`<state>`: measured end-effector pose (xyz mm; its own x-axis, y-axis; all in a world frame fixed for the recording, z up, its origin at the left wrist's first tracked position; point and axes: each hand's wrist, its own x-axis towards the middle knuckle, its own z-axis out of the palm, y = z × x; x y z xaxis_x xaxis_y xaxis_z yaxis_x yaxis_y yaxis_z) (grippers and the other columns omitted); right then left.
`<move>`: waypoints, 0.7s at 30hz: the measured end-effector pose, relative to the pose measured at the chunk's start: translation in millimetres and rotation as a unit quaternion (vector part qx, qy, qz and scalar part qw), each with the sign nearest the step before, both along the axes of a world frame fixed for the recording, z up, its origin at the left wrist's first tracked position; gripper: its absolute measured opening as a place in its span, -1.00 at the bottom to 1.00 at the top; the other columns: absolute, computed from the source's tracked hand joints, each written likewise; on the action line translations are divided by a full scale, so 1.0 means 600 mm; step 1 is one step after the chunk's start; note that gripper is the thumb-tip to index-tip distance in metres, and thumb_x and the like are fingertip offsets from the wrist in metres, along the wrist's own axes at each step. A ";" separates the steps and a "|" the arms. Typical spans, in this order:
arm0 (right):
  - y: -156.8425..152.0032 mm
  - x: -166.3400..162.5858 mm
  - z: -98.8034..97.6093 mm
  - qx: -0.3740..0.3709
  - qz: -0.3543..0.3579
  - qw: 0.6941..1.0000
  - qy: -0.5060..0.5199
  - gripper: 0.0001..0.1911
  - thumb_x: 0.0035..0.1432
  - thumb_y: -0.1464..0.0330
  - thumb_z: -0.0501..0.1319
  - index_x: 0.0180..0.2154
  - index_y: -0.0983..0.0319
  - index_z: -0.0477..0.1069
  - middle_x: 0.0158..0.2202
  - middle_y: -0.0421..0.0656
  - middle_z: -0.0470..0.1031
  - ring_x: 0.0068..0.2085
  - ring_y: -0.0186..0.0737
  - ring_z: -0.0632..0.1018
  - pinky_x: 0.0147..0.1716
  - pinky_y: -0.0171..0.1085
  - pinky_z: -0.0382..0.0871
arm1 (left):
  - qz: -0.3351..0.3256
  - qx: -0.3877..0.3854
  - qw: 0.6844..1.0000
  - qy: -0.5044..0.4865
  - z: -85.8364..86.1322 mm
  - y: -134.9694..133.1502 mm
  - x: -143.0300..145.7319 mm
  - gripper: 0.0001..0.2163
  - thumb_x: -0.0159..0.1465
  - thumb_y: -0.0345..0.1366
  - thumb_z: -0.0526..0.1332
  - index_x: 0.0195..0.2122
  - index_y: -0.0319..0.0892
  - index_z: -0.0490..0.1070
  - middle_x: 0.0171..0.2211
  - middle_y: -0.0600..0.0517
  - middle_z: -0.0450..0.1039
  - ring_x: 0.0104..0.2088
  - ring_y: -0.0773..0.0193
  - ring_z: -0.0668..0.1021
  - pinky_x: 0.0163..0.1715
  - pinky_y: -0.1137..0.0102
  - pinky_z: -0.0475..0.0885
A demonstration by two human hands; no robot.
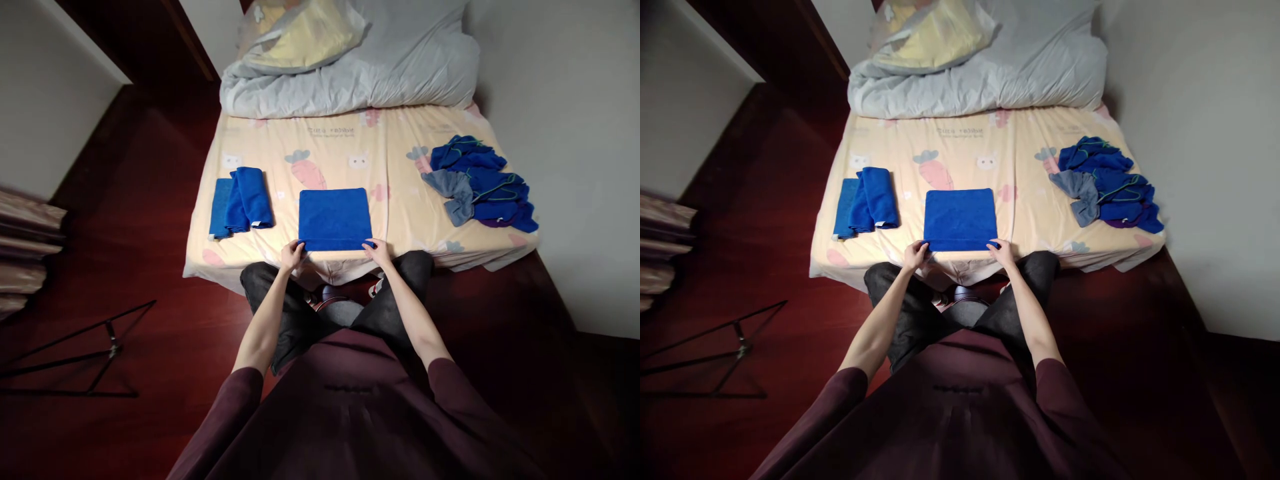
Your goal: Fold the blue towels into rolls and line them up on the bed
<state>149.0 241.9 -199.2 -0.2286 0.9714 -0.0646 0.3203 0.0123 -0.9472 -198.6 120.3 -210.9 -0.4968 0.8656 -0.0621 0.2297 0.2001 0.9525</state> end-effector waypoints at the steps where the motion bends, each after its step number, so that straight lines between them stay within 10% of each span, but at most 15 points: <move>1: 0.003 0.003 0.002 -0.003 -0.007 1.000 0.004 -0.48 0.07 -0.08 0.44 -0.19 0.24 0.65 -0.46 -0.09 0.58 -0.40 -0.09 0.58 -0.38 -0.17 0.51 | 0.002 0.004 1.000 0.012 0.002 -0.003 -0.002 -0.61 0.28 0.05 0.33 -0.17 -0.22 0.62 -0.29 -0.12 0.65 -0.24 0.05 0.67 -0.18 0.23 0.62; 6: 0.022 0.014 0.007 0.006 -0.028 1.000 0.001 -0.47 0.02 -0.12 0.45 -0.31 0.23 0.61 -0.33 -0.05 0.63 -0.28 -0.09 0.59 -0.25 -0.17 0.52 | -0.007 0.021 0.998 0.056 0.006 -0.030 -0.010 -0.66 0.31 -0.01 0.27 -0.19 -0.19 0.63 -0.21 -0.13 0.67 -0.13 0.01 0.68 -0.01 0.21 0.55; 14: 0.020 0.001 -0.010 0.034 -0.067 0.996 -0.049 -0.26 0.08 -0.38 0.28 -0.52 0.11 0.15 -0.58 -0.30 0.07 -0.50 -0.30 0.30 -0.54 -0.31 0.17 | 0.020 -0.004 0.996 0.081 -0.003 -0.036 -0.001 -0.63 0.36 0.05 0.18 -0.27 -0.16 0.56 -0.37 -0.05 0.58 -0.31 0.11 0.59 -0.19 0.29 0.48; 21: 0.010 0.002 -0.020 0.024 -0.048 0.996 -0.073 -0.29 0.21 -0.38 0.21 -0.36 0.16 0.42 -0.47 -0.19 0.39 -0.53 -0.19 0.55 -0.57 -0.29 0.26 | 0.053 0.006 0.992 0.112 0.021 -0.045 0.025 -0.64 0.45 0.03 0.16 -0.19 -0.14 0.57 -0.35 -0.03 0.57 -0.35 0.15 0.57 -0.23 0.33 0.45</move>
<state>150.3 248.1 -211.2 -0.1263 0.9911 -0.0430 0.4556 0.0195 -0.8899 -183.8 93.2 -198.5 -0.5852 0.8079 0.0695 0.4141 0.2240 0.8822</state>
